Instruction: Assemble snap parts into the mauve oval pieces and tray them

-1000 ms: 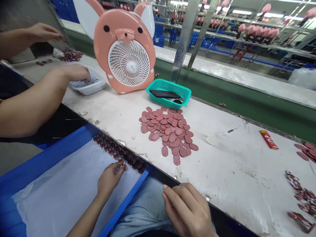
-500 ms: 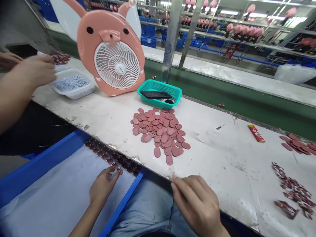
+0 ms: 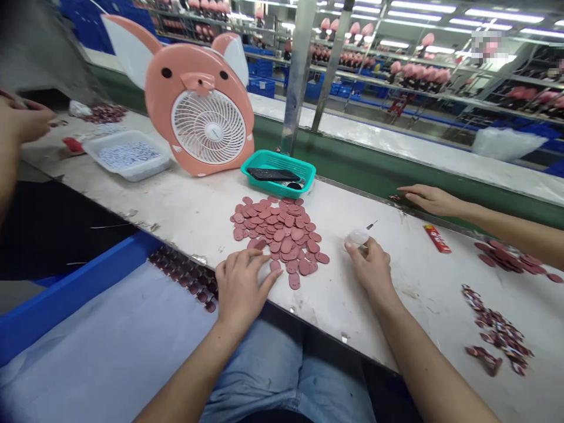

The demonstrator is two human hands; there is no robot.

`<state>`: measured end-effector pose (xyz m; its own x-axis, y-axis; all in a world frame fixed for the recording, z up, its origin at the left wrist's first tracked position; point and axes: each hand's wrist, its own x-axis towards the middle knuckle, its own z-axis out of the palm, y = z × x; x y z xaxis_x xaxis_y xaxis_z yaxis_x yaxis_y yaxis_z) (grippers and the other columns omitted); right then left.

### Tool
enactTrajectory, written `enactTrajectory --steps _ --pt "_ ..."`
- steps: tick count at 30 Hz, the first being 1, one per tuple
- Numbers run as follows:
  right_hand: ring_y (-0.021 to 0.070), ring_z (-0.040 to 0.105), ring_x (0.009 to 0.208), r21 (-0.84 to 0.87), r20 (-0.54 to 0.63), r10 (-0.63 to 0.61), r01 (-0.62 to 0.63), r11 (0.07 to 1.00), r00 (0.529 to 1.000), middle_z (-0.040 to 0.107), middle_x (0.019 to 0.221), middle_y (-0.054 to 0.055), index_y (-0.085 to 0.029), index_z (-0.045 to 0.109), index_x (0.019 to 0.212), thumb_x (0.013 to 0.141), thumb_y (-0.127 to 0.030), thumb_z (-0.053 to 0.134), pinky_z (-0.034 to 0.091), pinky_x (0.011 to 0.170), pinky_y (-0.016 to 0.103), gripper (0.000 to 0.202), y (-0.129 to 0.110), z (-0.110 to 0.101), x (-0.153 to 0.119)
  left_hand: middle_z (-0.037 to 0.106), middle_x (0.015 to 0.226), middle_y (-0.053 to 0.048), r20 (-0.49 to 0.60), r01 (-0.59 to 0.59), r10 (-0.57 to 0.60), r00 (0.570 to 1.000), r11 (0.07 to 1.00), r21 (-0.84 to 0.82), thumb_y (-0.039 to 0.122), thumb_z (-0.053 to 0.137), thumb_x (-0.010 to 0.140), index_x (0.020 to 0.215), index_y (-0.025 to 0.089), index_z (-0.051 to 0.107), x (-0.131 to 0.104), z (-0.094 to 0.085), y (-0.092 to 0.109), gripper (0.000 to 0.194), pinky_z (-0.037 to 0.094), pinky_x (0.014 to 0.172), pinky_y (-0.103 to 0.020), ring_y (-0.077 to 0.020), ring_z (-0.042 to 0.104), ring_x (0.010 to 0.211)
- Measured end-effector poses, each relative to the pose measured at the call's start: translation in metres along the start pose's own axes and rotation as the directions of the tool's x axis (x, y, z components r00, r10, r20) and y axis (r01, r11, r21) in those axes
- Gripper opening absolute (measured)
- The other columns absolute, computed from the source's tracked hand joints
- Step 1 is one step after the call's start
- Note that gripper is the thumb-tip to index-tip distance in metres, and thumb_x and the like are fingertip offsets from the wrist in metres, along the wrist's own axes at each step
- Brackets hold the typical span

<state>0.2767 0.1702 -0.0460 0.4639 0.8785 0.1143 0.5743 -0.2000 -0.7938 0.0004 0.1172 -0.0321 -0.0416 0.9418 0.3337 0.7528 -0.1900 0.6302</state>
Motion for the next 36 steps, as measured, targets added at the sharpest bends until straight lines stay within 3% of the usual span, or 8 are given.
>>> enactTrajectory --steps 3,8,14,21,26,30,33,36 --pt "0.0264 0.061 0.106 0.158 0.008 -0.012 0.011 0.987 1.0 0.066 0.111 0.008 -0.019 0.062 0.109 0.089 -0.046 0.065 0.049 0.094 0.047 0.033 -0.015 -0.003 -0.01 0.073 0.114 -0.011 0.031 0.065 -0.063 0.998 0.995 -0.08 0.029 0.076 0.083 0.093 0.024 0.075 -0.001 -0.004 0.004 0.011 0.03 0.098 -0.058 -0.0369 0.056 0.11" --pt "0.0164 0.057 0.06 0.474 0.181 -0.067 -0.027 0.88 0.981 0.06 0.084 0.0 -0.025 0.051 0.104 0.084 -0.052 0.063 0.049 0.048 0.029 0.036 -0.048 -0.003 -0.078 0.075 0.085 -0.003 0.133 0.241 -0.205 0.97 0.892 -0.383 0.023 0.076 0.08 0.081 0.026 0.071 -0.015 -0.016 0.011 0.005 0.036 0.096 -0.051 -0.0288 0.062 0.091" --pt "0.0072 0.046 0.045 0.579 0.523 -0.029 -0.33 0.746 0.852 0.056 0.069 -0.005 -0.024 0.051 0.098 0.077 -0.045 0.081 0.038 0.042 0.019 0.043 -0.076 0.013 -0.168 0.073 0.072 -0.001 0.352 0.463 -0.315 0.881 0.431 -0.775 0.039 0.081 0.076 0.079 0.022 0.069 -0.048 -0.031 0.026 0.021 0.05 0.07 -0.03 -0.0179 0.064 0.07" --pt "0.0046 0.037 0.042 0.553 0.741 -0.012 -0.602 0.576 0.671 0.052 0.065 -0.007 -0.025 0.045 0.106 0.078 -0.05 0.079 0.03 0.04 0.016 0.051 -0.085 0.01 -0.181 0.066 0.07 0.0 0.482 0.493 -0.164 0.861 0.033 -0.869 0.048 0.092 0.059 0.082 0.021 0.083 -0.061 -0.038 0.023 0.037 0.052 0.067 -0.026 -0.0135 0.062 0.066" --pt "0.011 0.049 0.049 0.524 0.692 0.024 -0.526 0.67 0.721 0.061 0.078 -0.003 -0.031 0.036 0.128 0.083 -0.064 0.066 0.044 0.036 0.018 0.063 -0.084 -0.003 -0.173 0.078 0.086 -0.004 0.474 0.474 -0.312 0.823 -0.084 -0.877 0.046 0.087 0.069 0.087 0.024 0.079 -0.066 -0.042 0.018 0.029 0.054 0.06 -0.02 -0.015 0.071 0.076" --pt "0.0102 0.051 0.048 0.438 0.522 0.006 -0.274 0.856 0.853 0.064 0.081 0.0 -0.03 0.055 0.121 0.078 -0.047 0.078 0.044 0.037 0.017 0.051 -0.058 -0.024 -0.156 0.079 0.08 -0.005 0.513 0.499 -0.502 0.697 -0.175 -0.849 0.04 0.086 0.072 0.087 0.022 0.078 -0.068 -0.051 0.022 0.025 0.052 0.045 -0.017 -0.0154 0.072 0.068" --pt "0.0133 0.052 0.046 0.568 0.358 -0.108 -0.124 0.814 0.928 0.061 0.07 0.002 -0.026 0.069 0.112 0.081 -0.041 0.074 0.045 0.038 0.023 0.034 -0.042 -0.034 -0.15 0.079 0.074 -0.004 0.513 0.495 -0.599 0.615 -0.213 -0.842 0.046 0.092 0.06 0.085 0.021 0.08 -0.066 -0.057 0.03 0.037 0.05 0.041 -0.015 -0.0144 0.07 0.063" --pt "0.0103 0.03 0.032 0.721 0.294 -0.194 -0.084 0.688 0.936 0.035 0.049 -0.006 -0.027 0.067 0.119 0.095 -0.047 0.052 0.031 0.03 0.023 0.034 -0.038 -0.034 -0.157 0.08 0.074 -0.005 0.516 0.504 -0.616 0.595 -0.214 -0.837 0.049 0.095 0.051 0.085 0.022 0.083 -0.065 -0.058 0.036 0.045 0.049 0.041 -0.014 -0.013 0.07 0.06"
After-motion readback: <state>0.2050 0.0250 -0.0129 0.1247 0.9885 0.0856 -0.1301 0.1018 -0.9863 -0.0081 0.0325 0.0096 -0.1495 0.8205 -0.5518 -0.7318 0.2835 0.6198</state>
